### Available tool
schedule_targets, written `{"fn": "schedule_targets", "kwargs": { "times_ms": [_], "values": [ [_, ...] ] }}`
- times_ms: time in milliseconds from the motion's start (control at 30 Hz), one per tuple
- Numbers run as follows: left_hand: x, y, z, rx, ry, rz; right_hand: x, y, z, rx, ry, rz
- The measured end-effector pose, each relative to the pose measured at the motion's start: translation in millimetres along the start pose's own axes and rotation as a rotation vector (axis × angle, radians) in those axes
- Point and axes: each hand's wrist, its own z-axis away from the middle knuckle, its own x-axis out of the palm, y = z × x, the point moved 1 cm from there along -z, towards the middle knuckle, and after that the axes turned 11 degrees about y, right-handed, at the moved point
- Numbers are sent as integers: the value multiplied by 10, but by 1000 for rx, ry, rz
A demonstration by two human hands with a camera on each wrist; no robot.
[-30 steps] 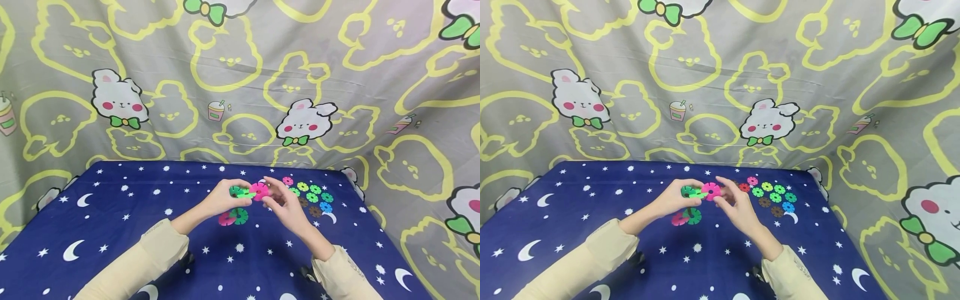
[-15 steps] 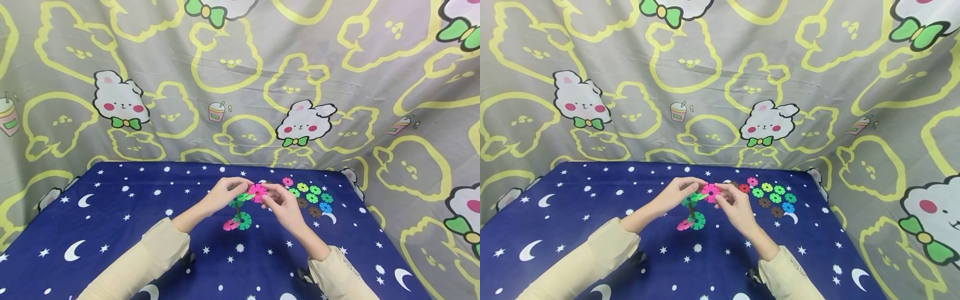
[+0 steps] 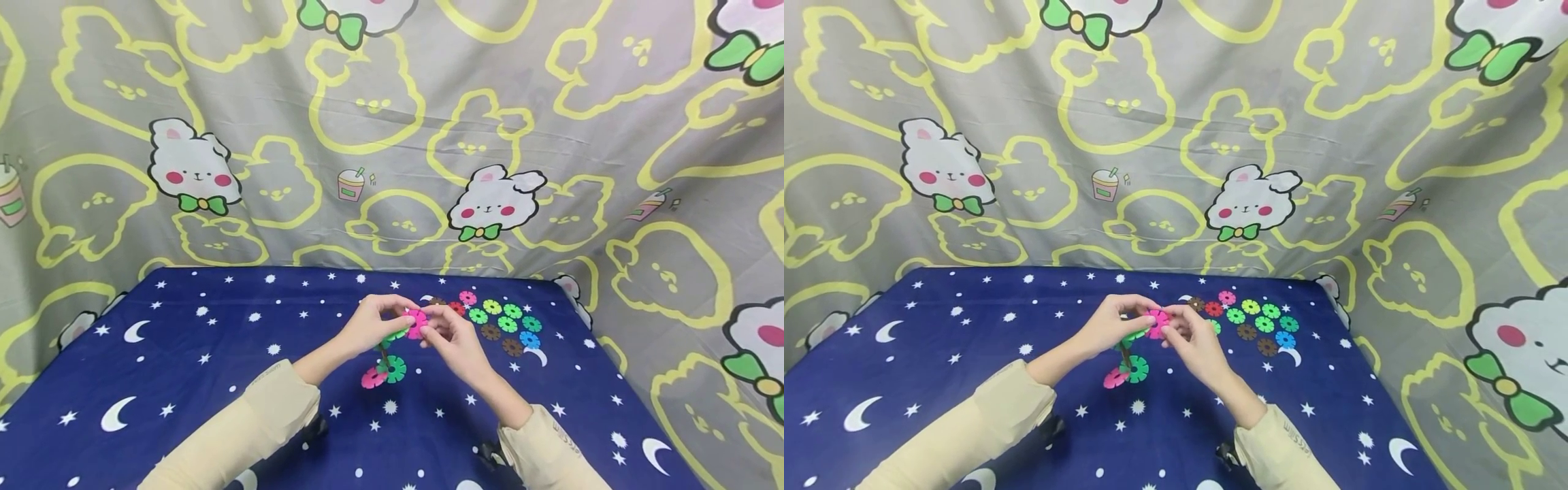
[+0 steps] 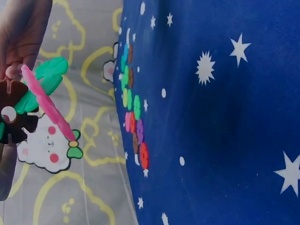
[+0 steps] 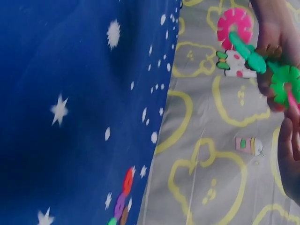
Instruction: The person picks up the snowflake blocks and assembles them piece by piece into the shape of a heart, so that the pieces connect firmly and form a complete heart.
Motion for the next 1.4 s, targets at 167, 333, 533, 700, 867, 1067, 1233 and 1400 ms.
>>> {"fn": "schedule_targets", "kwargs": {
  "times_ms": [167, 333, 533, 700, 867, 1067, 1233, 1400],
  "values": [
    [-42, -12, -17, 31, 28, -27, -230, 250, -74, 88, -45, 117],
    [-122, -15, -2, -8, 40, -7, -718, 636, -165, 237, -98, 394],
    [-175, -20, 12, -69, 50, -7, -1186, 1008, -91, 340, -315, 698],
    [-189, 1, 20, -80, 39, 8, -1316, 1226, 20, 306, -496, 833],
    [-200, -6, 20, -91, 39, 35, -1317, 1300, 37, 297, -507, 842],
    [-200, -26, 20, -93, 37, 33, -1315, 1325, 69, 338, -455, 853],
    [-203, -16, 22, -95, 34, 34, -1304, 1330, 97, 298, -419, 850],
    [-201, -30, 15, -97, 32, 22, -1299, 1343, 90, 339, -403, 843]
  ]
}}
